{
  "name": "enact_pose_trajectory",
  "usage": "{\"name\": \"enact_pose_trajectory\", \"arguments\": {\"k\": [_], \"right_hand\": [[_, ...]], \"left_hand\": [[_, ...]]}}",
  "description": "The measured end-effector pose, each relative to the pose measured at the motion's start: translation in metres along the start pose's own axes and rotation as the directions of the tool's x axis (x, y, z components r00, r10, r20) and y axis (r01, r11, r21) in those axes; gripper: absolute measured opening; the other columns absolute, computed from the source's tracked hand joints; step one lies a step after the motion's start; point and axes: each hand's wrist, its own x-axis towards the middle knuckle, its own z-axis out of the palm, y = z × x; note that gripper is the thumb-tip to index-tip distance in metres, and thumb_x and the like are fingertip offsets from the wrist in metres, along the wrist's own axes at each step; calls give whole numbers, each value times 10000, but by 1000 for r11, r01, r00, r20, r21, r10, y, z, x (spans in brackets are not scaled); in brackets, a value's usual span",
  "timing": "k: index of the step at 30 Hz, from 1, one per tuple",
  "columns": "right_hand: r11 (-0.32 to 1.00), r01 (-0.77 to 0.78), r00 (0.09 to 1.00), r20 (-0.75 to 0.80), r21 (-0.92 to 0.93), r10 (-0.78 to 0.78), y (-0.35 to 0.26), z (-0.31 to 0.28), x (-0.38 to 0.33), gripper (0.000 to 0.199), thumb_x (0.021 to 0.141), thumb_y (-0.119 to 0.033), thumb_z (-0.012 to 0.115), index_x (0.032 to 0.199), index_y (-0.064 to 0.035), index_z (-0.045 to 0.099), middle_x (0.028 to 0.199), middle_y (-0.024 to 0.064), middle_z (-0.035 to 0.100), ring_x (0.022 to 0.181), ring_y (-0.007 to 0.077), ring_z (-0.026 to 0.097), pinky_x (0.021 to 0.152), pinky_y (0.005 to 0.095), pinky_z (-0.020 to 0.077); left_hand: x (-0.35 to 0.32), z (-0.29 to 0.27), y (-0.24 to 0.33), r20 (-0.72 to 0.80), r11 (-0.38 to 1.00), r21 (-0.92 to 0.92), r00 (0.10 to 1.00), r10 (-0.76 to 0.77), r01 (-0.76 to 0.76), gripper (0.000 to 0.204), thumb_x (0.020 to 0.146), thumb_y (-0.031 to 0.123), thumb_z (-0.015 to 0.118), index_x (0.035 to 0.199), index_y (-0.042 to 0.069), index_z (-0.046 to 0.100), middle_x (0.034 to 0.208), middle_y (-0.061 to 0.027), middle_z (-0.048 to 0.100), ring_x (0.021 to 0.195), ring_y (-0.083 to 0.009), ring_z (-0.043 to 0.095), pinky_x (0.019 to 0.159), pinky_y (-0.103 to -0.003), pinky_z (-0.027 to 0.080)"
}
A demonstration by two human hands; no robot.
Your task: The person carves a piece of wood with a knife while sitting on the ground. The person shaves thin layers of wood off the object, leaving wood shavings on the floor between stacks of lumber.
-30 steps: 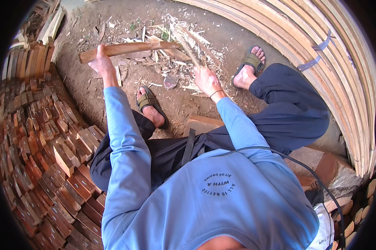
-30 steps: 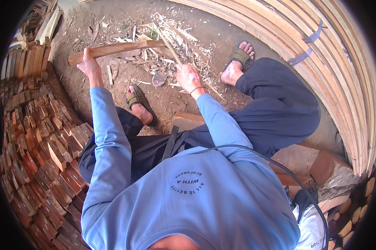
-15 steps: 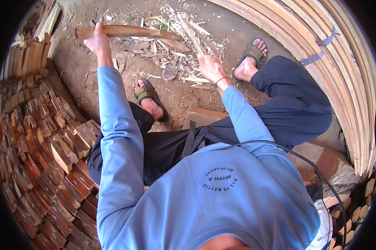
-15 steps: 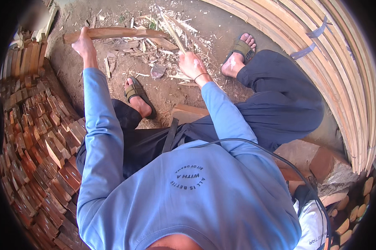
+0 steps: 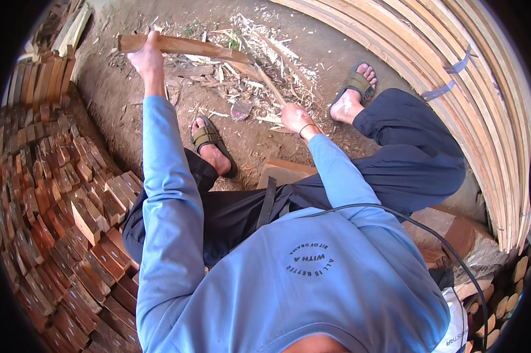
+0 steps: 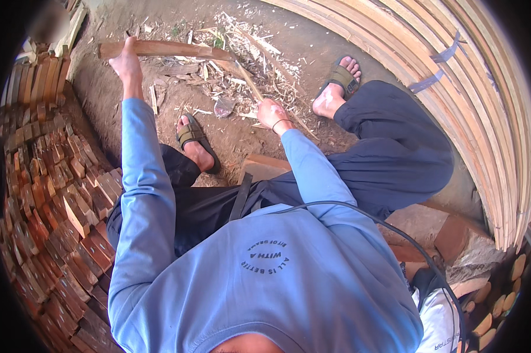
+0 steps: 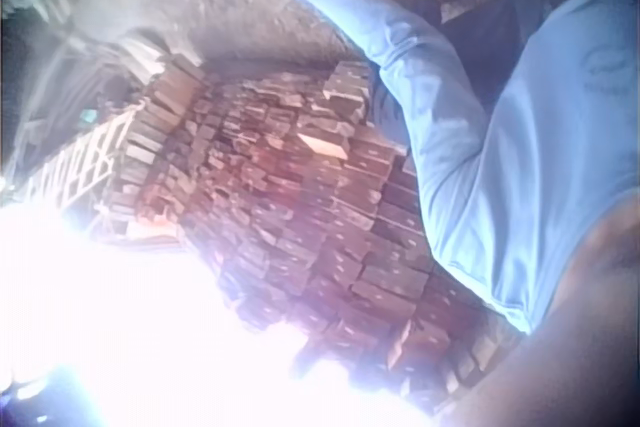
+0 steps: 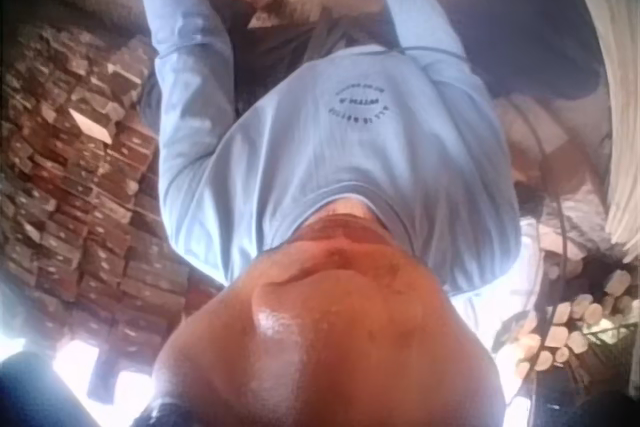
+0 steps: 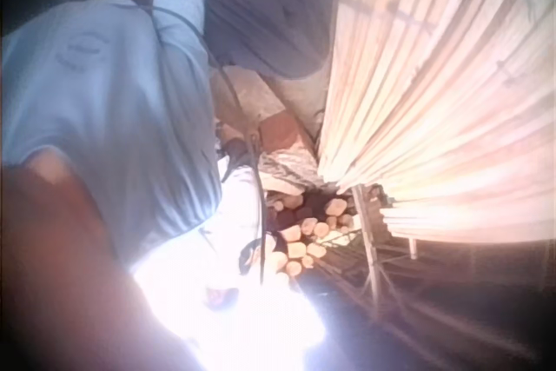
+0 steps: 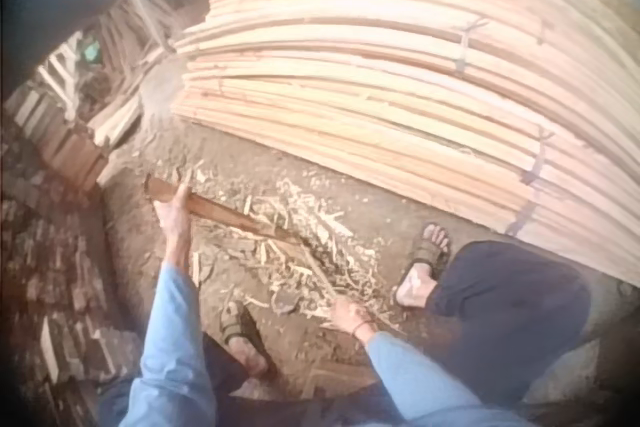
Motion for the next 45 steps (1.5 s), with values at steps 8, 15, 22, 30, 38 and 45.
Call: {"name": "enact_pose_trajectory", "arguments": {"k": [8,15,22,30,38,45], "right_hand": [[996,61,981,-189,69,-47,-14,-9,-5,372,999,-235,450,840,60,613,743,288,632,716,414,661,629,490,514],[995,101,990,-98,-7,-101,-20,-18,-12,406,990,-253,452,847,66,657,775,295,648,790,451,664,734,512,519],[966,259,865,-449,16,-224,-56,-45,-18,261,1000,-226,498,907,18,511,632,230,601,630,424,630,590,487,515],[998,65,993,-97,-2,-64,-36,-28,-18,301,975,-193,487,955,61,649,738,245,655,729,431,653,718,516,517],[999,51,993,-105,19,-48,-21,-16,-16,283,953,-187,512,925,59,648,814,277,663,757,445,661,790,514,513],[979,-126,991,60,160,118,-22,-18,-20,316,975,-245,474,880,15,626,750,187,599,681,330,597,624,441,471]], "left_hand": [[-1,-6,-7,18,999,-35,1000,-15,15,223,742,152,753,781,-48,662,786,-69,665,691,-154,593,676,-341,479],[5,-17,-19,30,997,-76,999,24,-22,188,739,125,746,755,-42,660,782,-63,665,691,-148,595,677,-332,487],[-8,-29,-14,9,995,-98,1000,-8,8,186,736,121,750,777,-31,653,800,-59,658,717,-152,604,693,-322,488],[-5,-26,-23,8,995,-97,1000,21,-20,181,742,125,750,733,-28,654,742,-46,647,670,-149,596,681,-314,490],[-7,-23,-12,10,997,-67,1000,24,-23,172,752,129,739,759,-25,663,769,-53,657,682,-143,594,669,-317,484],[-12,-27,-20,15,998,-70,1000,3,-2,175,748,126,743,774,-23,655,772,-58,651,715,-144,599,683,-316,481]]}}
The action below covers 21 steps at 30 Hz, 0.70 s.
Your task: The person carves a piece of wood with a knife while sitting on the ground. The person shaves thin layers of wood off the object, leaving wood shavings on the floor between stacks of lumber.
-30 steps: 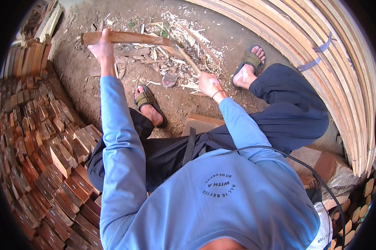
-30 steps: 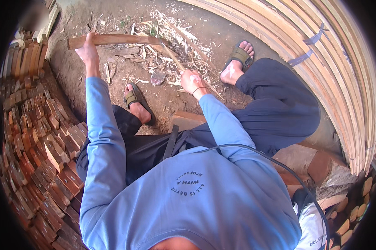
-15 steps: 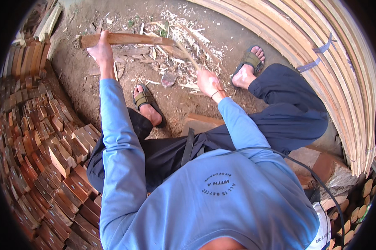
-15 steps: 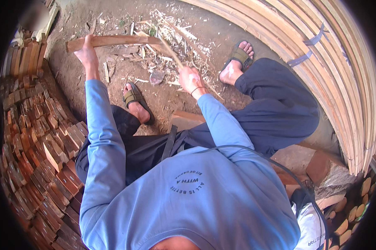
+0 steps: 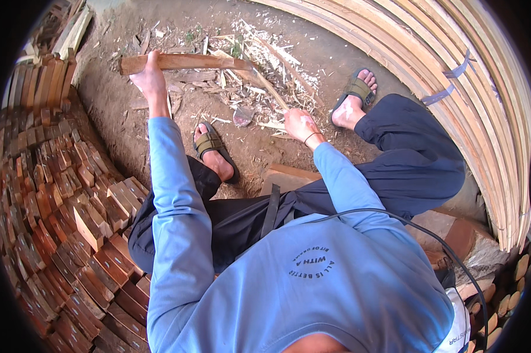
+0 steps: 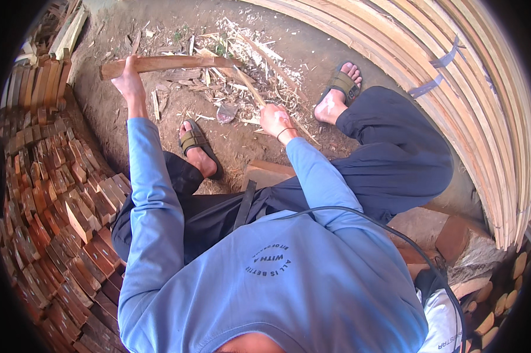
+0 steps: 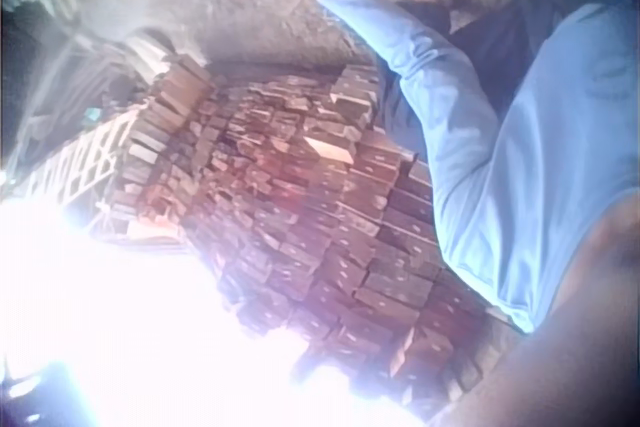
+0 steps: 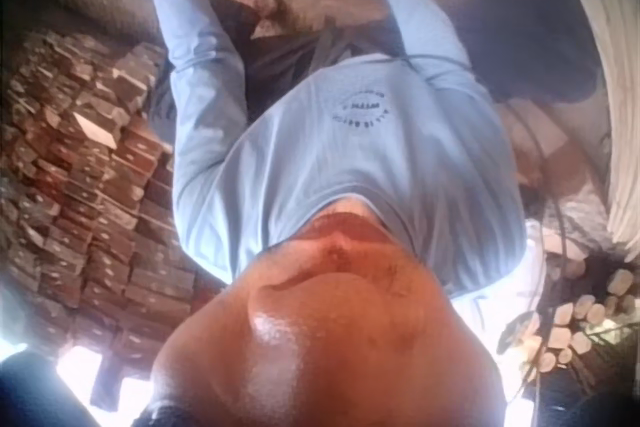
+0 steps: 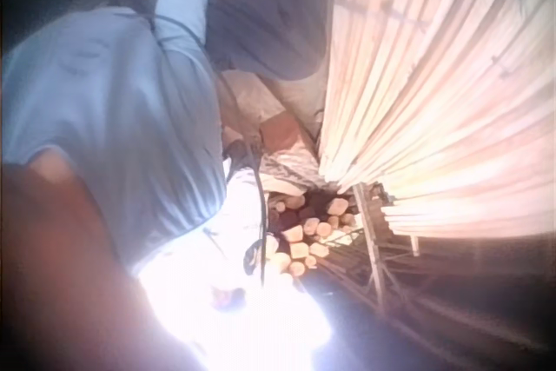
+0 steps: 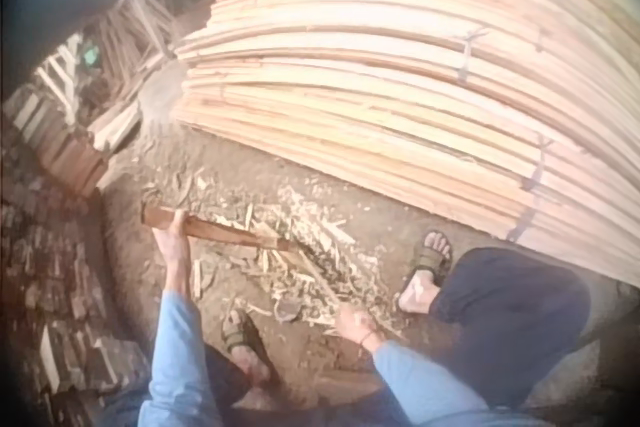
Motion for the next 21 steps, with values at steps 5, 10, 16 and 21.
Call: {"name": "enact_pose_trajectory", "arguments": {"k": [5,10,16,21], "right_hand": [[725,-314,922,379,613,79,-4,-12,5,303,1024,-335,408,865,-87,478,585,-33,390,438,59,360,342,233,263],[915,364,821,-404,-175,-404,-2,0,19,356,1011,-305,459,880,6,573,653,188,607,551,341,617,512,451,488],[933,287,906,-254,-219,-338,36,21,37,389,994,-264,478,824,61,609,683,271,613,700,438,650,651,492,512],[972,231,900,-388,40,-198,-28,-14,-8,397,1007,-280,456,837,46,606,690,275,614,680,442,651,614,510,501]], "left_hand": [[6,-9,-12,10,999,-34,1000,-12,13,182,747,131,747,769,-28,661,773,-58,651,712,-139,599,685,-310,482],[4,-4,-8,42,1000,-12,999,-15,15,201,750,139,750,800,-38,669,782,-58,658,711,-147,606,684,-315,485],[2,0,-1,4,1000,-30,1000,4,-4,202,750,151,754,756,-35,674,777,-58,660,708,-150,610,691,-317,488],[-5,0,6,18,1000,27,1000,-4,3,212,753,152,751,792,-43,676,784,-66,661,733,-155,618,708,-326,494]]}}
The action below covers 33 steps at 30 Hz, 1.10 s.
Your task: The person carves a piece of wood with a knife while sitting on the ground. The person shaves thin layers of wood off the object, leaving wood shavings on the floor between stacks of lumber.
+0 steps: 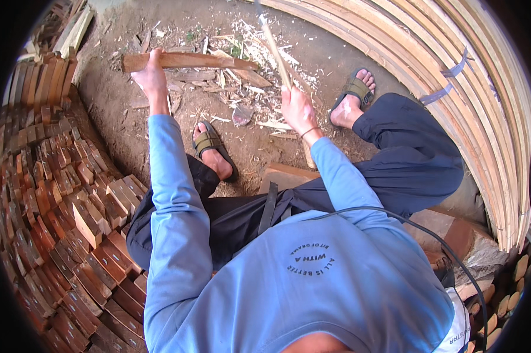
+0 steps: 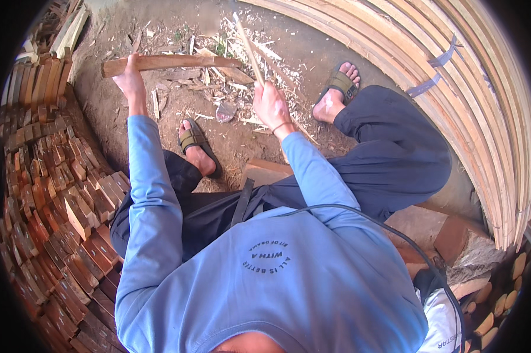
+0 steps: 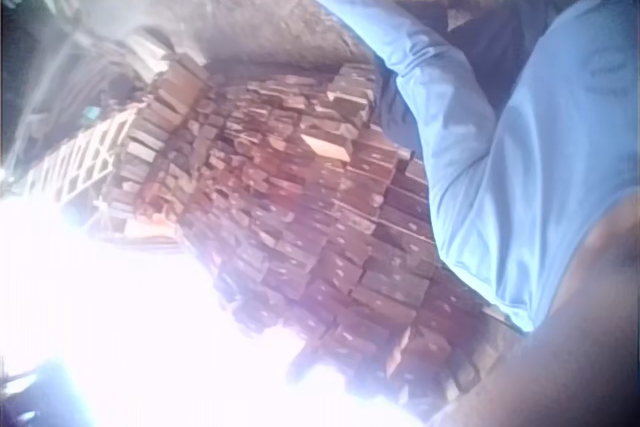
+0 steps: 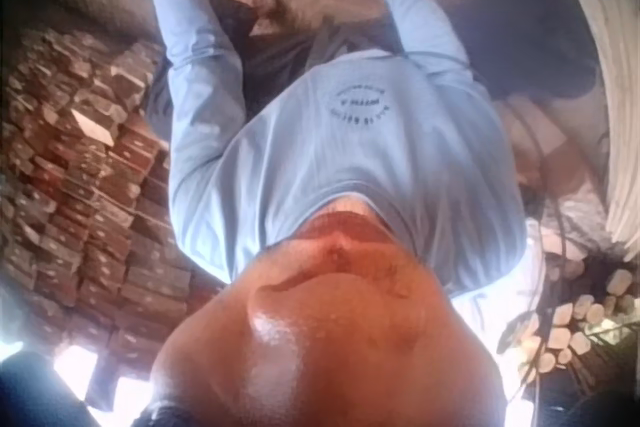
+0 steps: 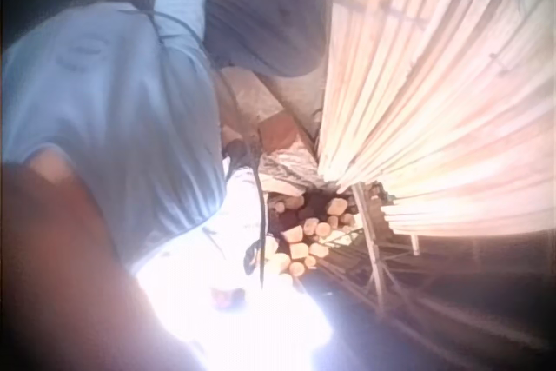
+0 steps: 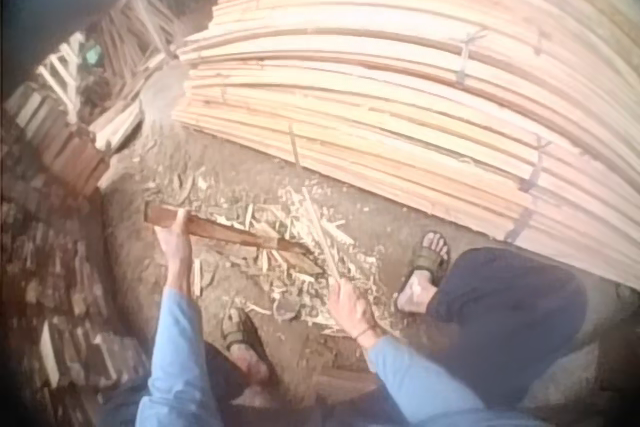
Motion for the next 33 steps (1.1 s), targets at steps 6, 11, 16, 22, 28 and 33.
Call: {"name": "enact_pose_trajectory", "arguments": {"k": [6,11,16,22,28,33], "right_hand": [[974,105,969,240,-200,-55,28,14,1,363,993,-267,481,919,53,634,807,248,665,768,409,662,765,506,513],[995,23,985,170,-93,-7,-3,-3,1,348,984,-239,474,921,57,645,778,248,663,738,365,674,735,479,523],[988,89,976,210,-129,-60,29,13,11,421,1009,-292,452,799,42,598,741,274,627,723,384,666,656,493,508],[979,131,963,256,-155,-88,46,29,2,338,993,-233,484,886,61,612,752,241,653,736,408,665,708,479,543],[985,146,989,-10,-96,-148,-10,1,-1,349,994,-260,485,922,56,614,713,233,651,705,438,658,723,507,540],[966,110,943,332,-232,-28,42,24,-1,357,962,-243,507,847,59,658,758,269,651,747,441,663,732,506,535]], "left_hand": [[6,-2,-7,-18,997,-59,999,46,-47,202,748,134,753,796,-46,674,782,-64,655,727,-157,612,710,-321,491],[8,-3,-10,38,998,-51,999,-21,23,208,756,124,748,829,-49,659,821,-73,659,756,-159,616,737,-317,490],[2,-4,-5,39,997,-75,999,18,-15,195,756,121,748,790,-38,641,798,-59,650,731,-150,603,711,-317,486],[6,0,-4,27,998,-61,1000,-8,9,192,767,131,739,799,-36,651,776,-60,648,720,-154,600,726,-313,490],[0,-8,-5,34,1000,1,999,6,-6,207,764,149,738,796,-45,670,797,-80,674,726,-157,614,721,-312,489],[8,-5,-10,7,998,-55,1000,-26,26,199,761,145,730,797,-44,678,790,-72,672,721,-153,611,717,-314,488]]}}
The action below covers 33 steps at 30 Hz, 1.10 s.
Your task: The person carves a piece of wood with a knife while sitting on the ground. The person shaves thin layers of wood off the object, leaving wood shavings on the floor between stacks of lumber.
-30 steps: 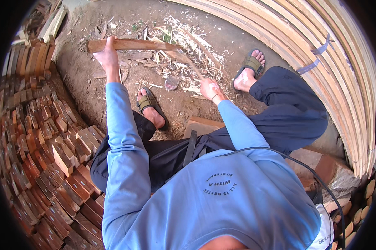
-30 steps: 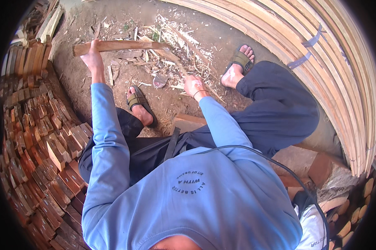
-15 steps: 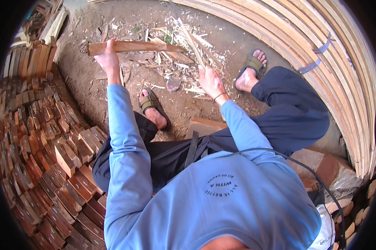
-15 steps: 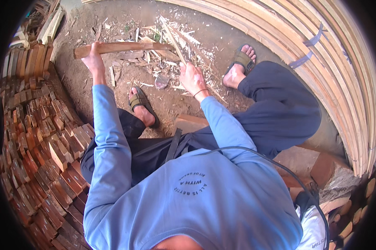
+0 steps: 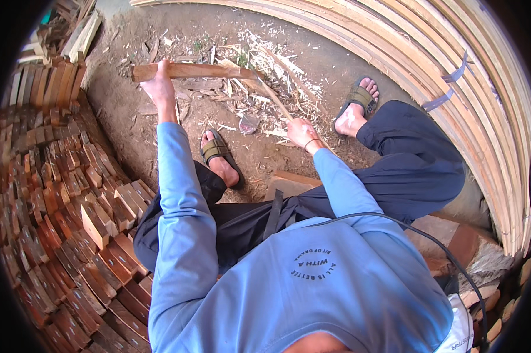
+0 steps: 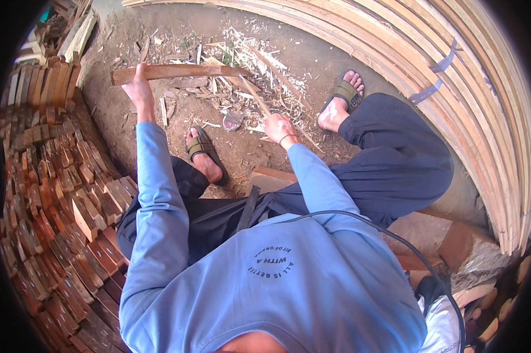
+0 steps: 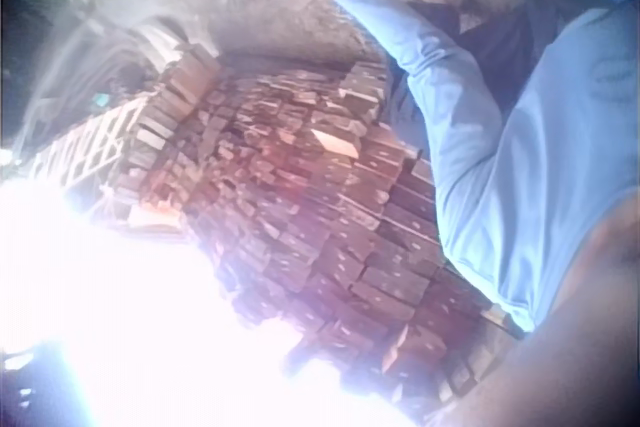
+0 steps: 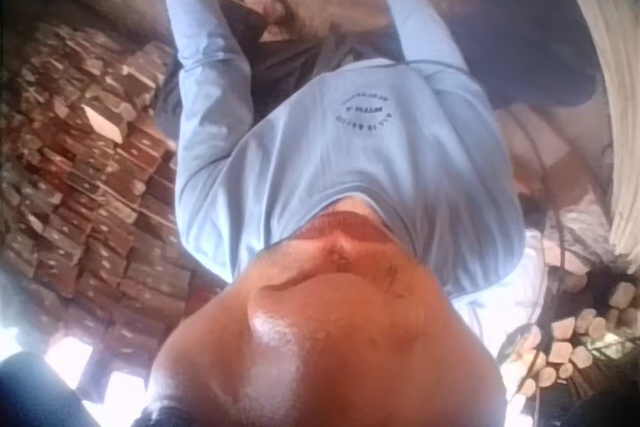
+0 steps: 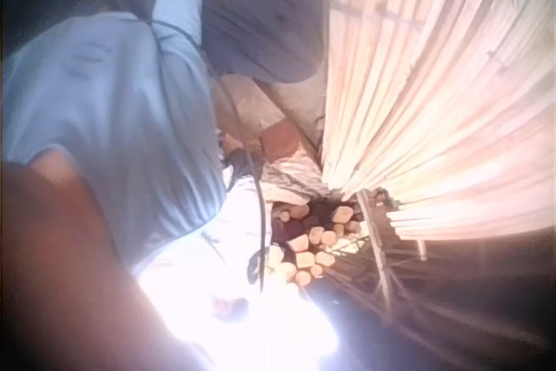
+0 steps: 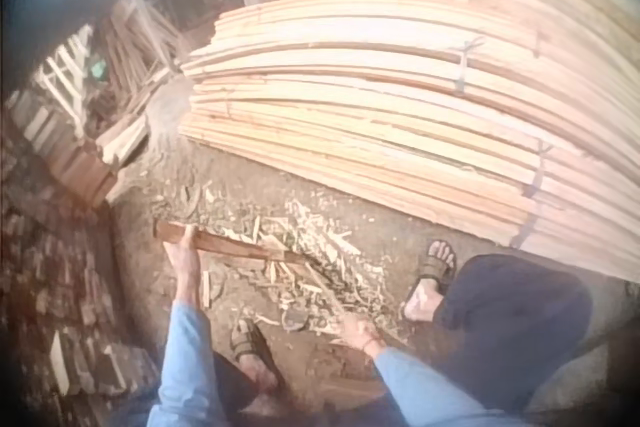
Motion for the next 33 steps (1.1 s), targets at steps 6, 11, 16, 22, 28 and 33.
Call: {"name": "enact_pose_trajectory", "arguments": {"k": [6,11,16,22,28,33], "right_hand": [[991,-45,994,-98,127,58,-13,-5,-6,463,1029,-301,403,851,58,635,739,290,633,695,460,637,677,524,496],[988,-44,958,-273,151,84,-29,-19,1,302,983,-214,492,884,46,611,744,239,657,741,401,678,743,506,530],[999,-2,997,-76,-46,-2,5,5,7,321,958,-195,496,867,56,673,781,279,655,758,449,661,688,501,531],[758,-441,897,271,480,350,-13,-26,-6,427,1007,-329,452,755,-8,577,580,118,564,431,187,541,385,346,444],[666,-287,958,204,688,202,-14,-30,7,359,1047,-366,397,892,-68,523,591,31,472,423,117,462,347,292,358],[993,77,984,-155,-87,-90,2,-3,2,413,1007,-288,460,855,53,636,785,278,642,750,454,643,719,507,509]], "left_hand": [[1,-7,-6,6,1000,-14,1000,19,-19,192,754,143,737,780,-38,677,779,-62,664,711,-144,604,697,-312,485],[-7,3,12,-21,1000,31,1000,7,-6,206,761,157,735,783,-41,681,769,-64,661,716,-147,606,697,-313,485],[3,-1,4,-18,999,40,999,31,-30,201,768,147,730,783,-46,679,777,-73,666,720,-157,617,714,-326,494],[-4,-1,3,40,1000,-9,999,14,-13,173,760,128,723,779,-37,673,783,-72,679,719,-146,619,715,-307,492],[-1,-9,-5,29,1000,-2,999,23,-23,164,759,127,721,755,-29,673,762,-61,670,707,-143,614,714,-297,487],[-6,-3,1,18,1000,-11,1000,-4,4,163,758,122,730,770,-26,664,751,-54,657,710,-144,609,714,-302,485]]}}
